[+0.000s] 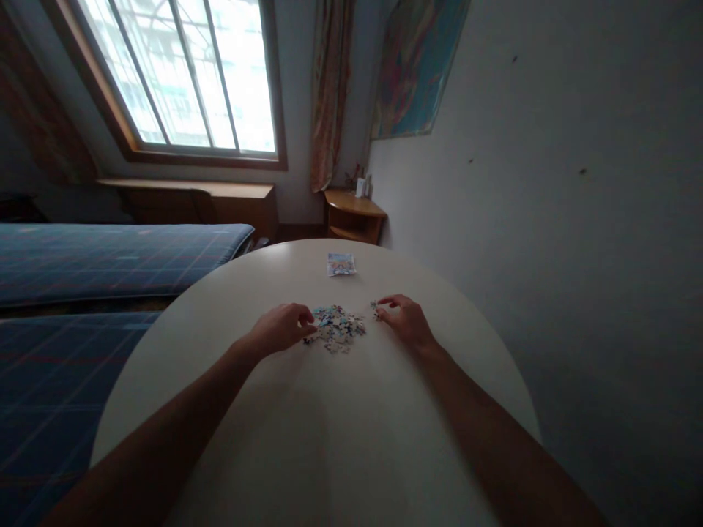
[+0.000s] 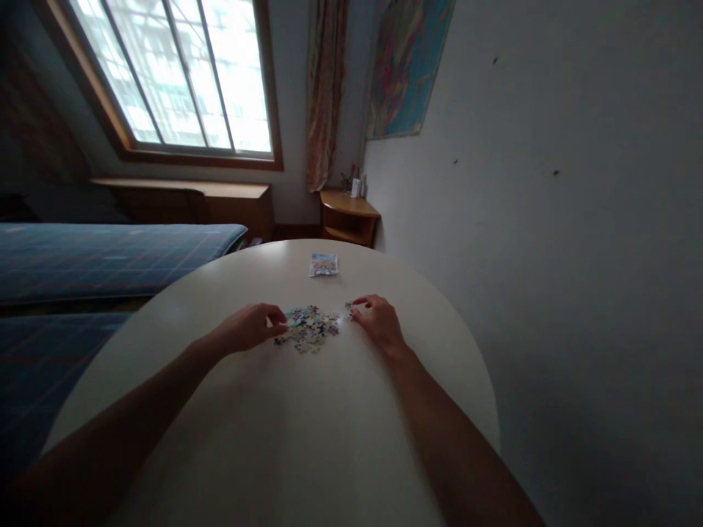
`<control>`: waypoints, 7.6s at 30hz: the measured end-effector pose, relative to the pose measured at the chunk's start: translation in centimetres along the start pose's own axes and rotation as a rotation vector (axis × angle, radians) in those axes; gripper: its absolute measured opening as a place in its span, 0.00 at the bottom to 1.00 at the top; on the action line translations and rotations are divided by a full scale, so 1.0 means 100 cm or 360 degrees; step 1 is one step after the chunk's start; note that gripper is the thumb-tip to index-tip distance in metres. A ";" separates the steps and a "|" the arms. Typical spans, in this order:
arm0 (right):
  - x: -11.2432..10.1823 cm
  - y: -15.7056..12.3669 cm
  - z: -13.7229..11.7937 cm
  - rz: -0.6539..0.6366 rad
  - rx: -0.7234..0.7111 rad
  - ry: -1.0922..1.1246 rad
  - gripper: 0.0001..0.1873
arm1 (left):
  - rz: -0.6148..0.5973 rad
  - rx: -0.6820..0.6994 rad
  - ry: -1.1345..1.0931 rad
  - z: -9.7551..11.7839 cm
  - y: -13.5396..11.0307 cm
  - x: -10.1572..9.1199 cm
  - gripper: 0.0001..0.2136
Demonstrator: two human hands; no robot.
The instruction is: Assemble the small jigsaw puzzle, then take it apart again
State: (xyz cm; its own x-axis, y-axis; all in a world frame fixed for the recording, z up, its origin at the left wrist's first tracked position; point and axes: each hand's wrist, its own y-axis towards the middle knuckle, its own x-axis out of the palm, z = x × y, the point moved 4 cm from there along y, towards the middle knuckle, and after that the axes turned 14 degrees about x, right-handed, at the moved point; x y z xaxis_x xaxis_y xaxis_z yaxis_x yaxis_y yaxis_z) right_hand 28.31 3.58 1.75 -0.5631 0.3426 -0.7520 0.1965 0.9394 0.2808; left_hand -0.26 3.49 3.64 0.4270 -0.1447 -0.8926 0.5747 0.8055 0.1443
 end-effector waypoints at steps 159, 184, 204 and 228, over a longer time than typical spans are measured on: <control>-0.005 -0.045 -0.059 -0.0637 -0.0725 -0.0315 0.03 | 0.0164 -0.0072 0.0514 0.017 -0.001 -0.009 0.08; -0.001 -0.054 -0.069 -0.0753 -0.0834 -0.0199 0.06 | -0.0116 0.0266 0.0238 0.047 -0.003 0.014 0.10; 0.018 -0.050 -0.064 -0.0409 -0.0774 -0.0390 0.16 | -0.0105 0.0276 0.0145 0.046 -0.002 0.017 0.03; 0.020 -0.051 -0.068 -0.0300 -0.0833 -0.0415 0.08 | 0.0025 0.0184 0.0386 0.030 0.001 0.012 0.07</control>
State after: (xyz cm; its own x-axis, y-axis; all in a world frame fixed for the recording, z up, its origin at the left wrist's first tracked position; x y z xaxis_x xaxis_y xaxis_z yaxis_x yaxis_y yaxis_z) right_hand 20.71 -0.60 2.93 -0.3219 0.2246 -0.9197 -0.3445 0.8771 0.3348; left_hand 2.38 1.72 3.87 0.2649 0.0203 -0.9641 0.6510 0.7338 0.1944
